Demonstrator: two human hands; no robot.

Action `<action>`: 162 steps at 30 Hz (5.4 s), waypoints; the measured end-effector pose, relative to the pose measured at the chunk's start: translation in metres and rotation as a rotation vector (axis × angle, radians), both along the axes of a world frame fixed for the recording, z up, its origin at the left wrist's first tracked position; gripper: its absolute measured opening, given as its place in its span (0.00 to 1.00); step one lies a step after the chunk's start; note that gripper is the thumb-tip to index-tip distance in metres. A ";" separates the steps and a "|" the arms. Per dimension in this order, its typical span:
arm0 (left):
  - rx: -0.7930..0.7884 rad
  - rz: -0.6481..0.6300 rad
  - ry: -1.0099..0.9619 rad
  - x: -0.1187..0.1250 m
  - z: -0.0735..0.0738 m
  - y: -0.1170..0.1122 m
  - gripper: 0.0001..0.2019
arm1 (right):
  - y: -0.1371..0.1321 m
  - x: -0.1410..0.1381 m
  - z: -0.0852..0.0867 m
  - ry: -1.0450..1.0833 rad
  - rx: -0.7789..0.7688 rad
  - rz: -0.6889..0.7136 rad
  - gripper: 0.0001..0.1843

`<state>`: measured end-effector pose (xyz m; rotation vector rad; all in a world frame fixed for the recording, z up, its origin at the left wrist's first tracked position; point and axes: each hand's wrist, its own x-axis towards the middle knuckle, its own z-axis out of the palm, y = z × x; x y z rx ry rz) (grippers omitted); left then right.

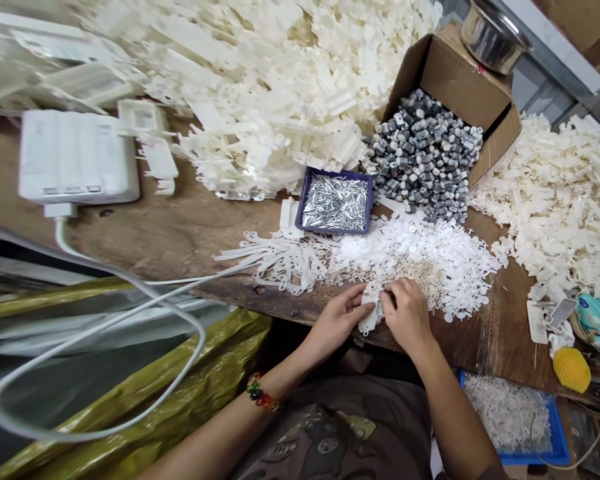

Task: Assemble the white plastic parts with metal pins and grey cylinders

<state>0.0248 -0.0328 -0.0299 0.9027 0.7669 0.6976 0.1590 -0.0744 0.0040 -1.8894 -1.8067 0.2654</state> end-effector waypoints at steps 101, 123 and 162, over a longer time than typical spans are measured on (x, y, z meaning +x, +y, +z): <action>0.004 0.081 -0.040 0.004 -0.005 -0.002 0.14 | -0.007 -0.005 -0.011 0.000 0.243 0.123 0.10; -0.002 0.046 -0.036 0.003 -0.005 -0.003 0.18 | 0.017 0.025 -0.005 0.005 0.178 -0.096 0.11; -0.246 -0.357 -0.142 0.045 0.000 -0.037 0.20 | -0.091 0.082 -0.028 -0.014 0.017 -0.517 0.13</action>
